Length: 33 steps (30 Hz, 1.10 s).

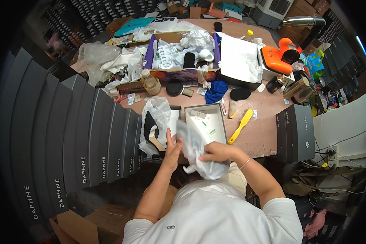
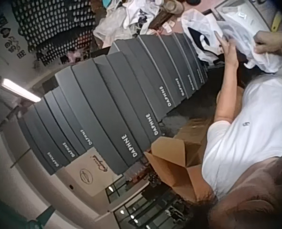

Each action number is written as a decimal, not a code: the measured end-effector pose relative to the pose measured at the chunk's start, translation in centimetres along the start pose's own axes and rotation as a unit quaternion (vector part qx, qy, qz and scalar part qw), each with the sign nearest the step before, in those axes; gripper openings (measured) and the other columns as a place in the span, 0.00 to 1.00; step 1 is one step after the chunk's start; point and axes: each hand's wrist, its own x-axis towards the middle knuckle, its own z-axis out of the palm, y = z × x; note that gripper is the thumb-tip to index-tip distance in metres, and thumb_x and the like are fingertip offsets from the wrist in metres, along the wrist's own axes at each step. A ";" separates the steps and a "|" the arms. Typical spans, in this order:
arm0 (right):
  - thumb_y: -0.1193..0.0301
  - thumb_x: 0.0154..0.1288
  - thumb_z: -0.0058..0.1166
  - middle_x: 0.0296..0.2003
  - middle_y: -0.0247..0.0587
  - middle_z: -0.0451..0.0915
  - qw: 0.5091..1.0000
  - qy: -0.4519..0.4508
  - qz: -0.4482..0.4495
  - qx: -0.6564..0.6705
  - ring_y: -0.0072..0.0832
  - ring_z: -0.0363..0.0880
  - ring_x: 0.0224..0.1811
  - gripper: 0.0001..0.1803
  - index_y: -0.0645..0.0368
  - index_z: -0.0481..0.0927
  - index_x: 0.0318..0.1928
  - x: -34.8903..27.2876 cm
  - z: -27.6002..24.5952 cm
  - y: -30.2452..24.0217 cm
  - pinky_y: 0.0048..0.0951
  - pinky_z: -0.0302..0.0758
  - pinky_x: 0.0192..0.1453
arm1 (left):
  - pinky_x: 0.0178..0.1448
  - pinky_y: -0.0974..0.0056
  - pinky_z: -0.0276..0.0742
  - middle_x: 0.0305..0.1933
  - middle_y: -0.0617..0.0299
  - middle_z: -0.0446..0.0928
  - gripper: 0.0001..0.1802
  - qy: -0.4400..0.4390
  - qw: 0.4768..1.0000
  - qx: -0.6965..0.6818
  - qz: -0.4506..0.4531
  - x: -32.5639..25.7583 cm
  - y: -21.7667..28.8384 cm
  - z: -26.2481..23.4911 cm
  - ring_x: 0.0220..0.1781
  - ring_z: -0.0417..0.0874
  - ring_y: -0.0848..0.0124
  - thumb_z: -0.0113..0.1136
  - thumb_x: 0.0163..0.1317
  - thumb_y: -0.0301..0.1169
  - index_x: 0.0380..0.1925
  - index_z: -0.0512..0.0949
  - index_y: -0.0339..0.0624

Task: Inspecting a pair of high-heeled shoes for quality, brushing off dust, and wrapping them in tissue paper before placing them in a shoebox.

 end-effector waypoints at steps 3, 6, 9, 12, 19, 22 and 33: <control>0.58 0.59 0.56 0.29 0.49 0.79 0.972 0.032 -0.050 -0.228 0.46 0.81 0.32 0.18 0.63 0.79 0.30 -1.1 1.2 -4.4 0.43 0.76 0.40 | 0.64 0.56 0.66 0.63 0.52 0.64 0.41 0.024 0.999 -0.027 -0.019 -0.3 0.9 0.3 0.62 0.68 0.63 0.61 0.61 0.47 0.67 0.54 0.42; 0.64 0.57 0.56 0.28 0.42 0.76 0.922 0.195 -0.136 -0.306 0.40 0.81 0.32 0.11 0.59 0.77 0.29 -1.0 1.3 -6.1 0.42 0.76 0.38 | 0.61 0.52 0.70 0.56 0.56 0.73 0.29 0.048 0.945 -0.267 -0.184 -1.9 1.0 -1.3 0.57 0.75 0.61 0.54 0.60 0.44 0.58 0.67 0.42; 0.67 0.58 0.56 0.29 0.41 0.76 0.895 0.298 -0.186 -0.274 0.39 0.81 0.34 0.08 0.59 0.78 0.31 0.2 4.3 -7.4 0.40 0.76 0.37 | 0.57 0.54 0.74 0.46 0.56 0.79 0.24 0.146 0.921 -0.347 -0.101 -1.5 0.2 -0.5 0.50 0.79 0.57 0.48 0.58 0.45 0.46 0.76 0.39; 0.70 0.62 0.56 0.30 0.42 0.78 0.940 0.305 -0.145 0.058 0.40 0.80 0.34 0.09 0.61 0.81 0.38 0.4 10.4 -9.4 0.36 0.75 0.38 | 0.54 0.56 0.76 0.44 0.56 0.80 0.25 0.142 0.929 -0.340 -0.035 0.5 0.1 -1.8 0.48 0.81 0.57 0.44 0.59 0.48 0.42 0.78 0.39; 0.79 0.64 0.52 0.42 0.42 0.77 0.845 0.502 -0.122 0.138 0.27 0.76 0.47 0.14 0.66 0.73 0.51 -5.6 -4.2 -9.2 0.25 0.73 0.50 | 0.57 0.55 0.74 0.45 0.51 0.80 0.27 0.130 0.939 -0.316 0.049 -0.5 4.2 -4.3 0.50 0.79 0.55 0.44 0.58 0.49 0.42 0.76 0.37; 0.67 0.58 0.64 0.46 0.35 0.75 0.940 0.151 -0.030 0.306 0.22 0.72 0.49 0.28 0.62 0.70 0.57 -3.7 -2.8 -4.9 0.23 0.68 0.55 | 0.60 0.53 0.72 0.50 0.49 0.77 0.29 0.083 0.951 -0.297 -0.001 -0.3 3.6 -3.6 0.53 0.77 0.53 0.45 0.61 0.53 0.49 0.71 0.37; 0.62 0.50 0.66 0.42 0.43 0.79 0.763 0.294 -0.016 0.575 0.26 0.79 0.42 0.25 0.63 0.75 0.45 -12.6 0.7 1.3 0.27 0.76 0.52 | 0.38 0.72 0.77 0.47 0.63 0.79 0.15 0.113 0.964 -0.238 0.039 0.5 0.3 -8.4 0.42 0.80 0.73 0.49 0.63 0.23 0.50 0.74 0.40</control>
